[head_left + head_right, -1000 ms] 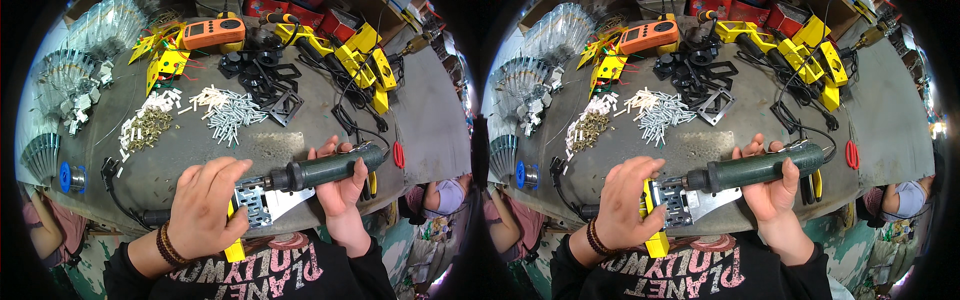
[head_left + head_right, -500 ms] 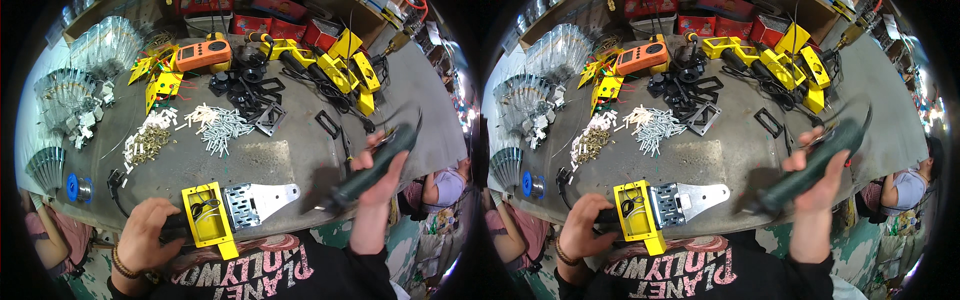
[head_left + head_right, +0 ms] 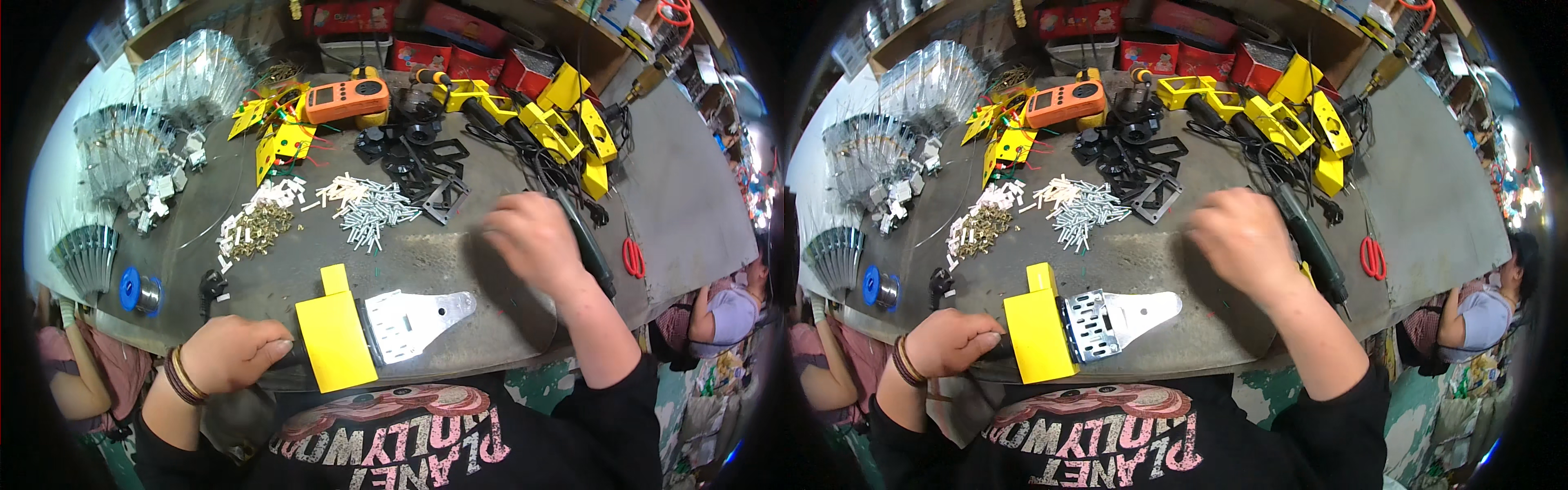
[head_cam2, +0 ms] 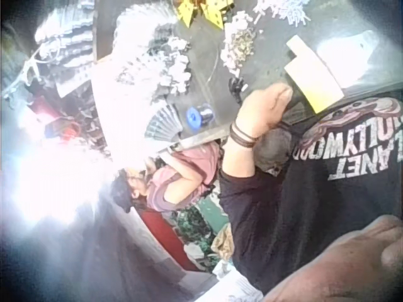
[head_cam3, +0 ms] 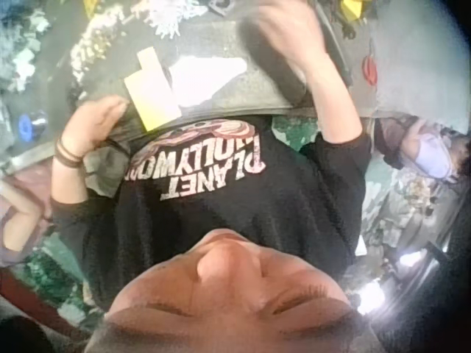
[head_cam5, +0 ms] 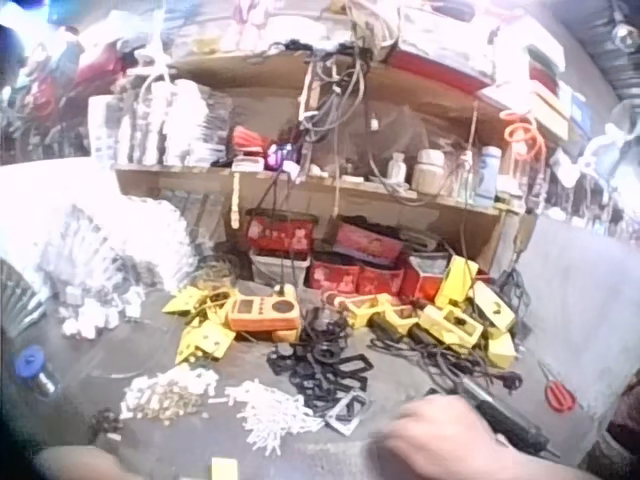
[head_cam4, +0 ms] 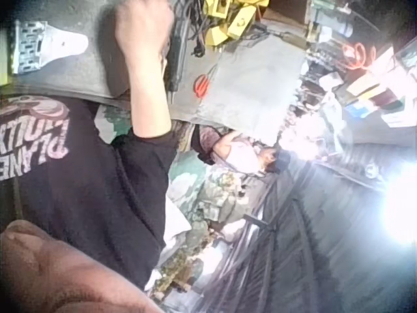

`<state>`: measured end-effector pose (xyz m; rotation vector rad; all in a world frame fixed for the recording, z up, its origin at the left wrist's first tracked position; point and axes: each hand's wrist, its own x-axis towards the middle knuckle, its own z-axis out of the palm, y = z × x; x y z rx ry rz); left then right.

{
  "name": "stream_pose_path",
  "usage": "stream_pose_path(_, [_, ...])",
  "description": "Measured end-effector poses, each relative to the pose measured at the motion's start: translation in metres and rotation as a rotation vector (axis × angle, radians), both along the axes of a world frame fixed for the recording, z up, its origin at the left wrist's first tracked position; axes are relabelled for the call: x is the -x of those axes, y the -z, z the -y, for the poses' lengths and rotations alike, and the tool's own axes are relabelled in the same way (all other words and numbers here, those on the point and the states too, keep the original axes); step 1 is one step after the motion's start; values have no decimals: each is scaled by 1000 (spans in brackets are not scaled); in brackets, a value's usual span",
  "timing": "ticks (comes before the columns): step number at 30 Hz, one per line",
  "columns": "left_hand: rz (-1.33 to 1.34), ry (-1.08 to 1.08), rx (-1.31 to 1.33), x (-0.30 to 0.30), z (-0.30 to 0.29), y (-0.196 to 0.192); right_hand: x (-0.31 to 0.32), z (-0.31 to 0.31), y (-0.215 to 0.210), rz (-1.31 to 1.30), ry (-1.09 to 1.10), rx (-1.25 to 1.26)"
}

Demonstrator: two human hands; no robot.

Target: Assembling the internal components and wiring of a yellow electronic device housing, including soldering and screw fastening.

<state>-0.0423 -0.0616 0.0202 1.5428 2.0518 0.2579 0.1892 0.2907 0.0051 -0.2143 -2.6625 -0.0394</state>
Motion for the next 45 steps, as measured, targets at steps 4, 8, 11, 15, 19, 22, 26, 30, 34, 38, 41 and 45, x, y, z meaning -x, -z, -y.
stream_pose_path(4, [-437,-8,-570,-13,-17,-11,64,13,12,79,-179,-75])
stream_pose_path(8, [-255,-53,-476,19,-60,1,93,2,23,219,-161,-128])
stream_pose_path(11, [-228,-71,-416,36,-95,24,97,6,28,250,-177,-199])
stream_pose_path(15, [-272,-46,-401,40,-137,38,90,16,35,193,-104,-290])
stream_pose_path(19, [-335,-13,-348,43,-144,46,72,33,16,110,-60,-47])
stream_pose_path(22, [-430,33,-383,41,-142,49,47,63,-2,93,-232,566])
stream_pose_path(26, [-388,-37,-476,47,-135,51,31,101,10,83,-376,551])
stream_pose_path(30, [-169,-202,-368,37,-109,9,38,110,25,15,-268,399])
stream_pose_path(34, [83,-268,-518,40,-95,32,45,118,29,-12,-228,325])
stream_pose_path(38, [377,-453,-424,35,-103,36,47,117,42,-157,-297,453])
stream_pose_path(41, [381,-468,-385,36,-104,32,46,118,42,-217,-339,560])
stream_pose_path(45, [272,-340,-456,18,-80,18,45,116,43,-246,-293,626])
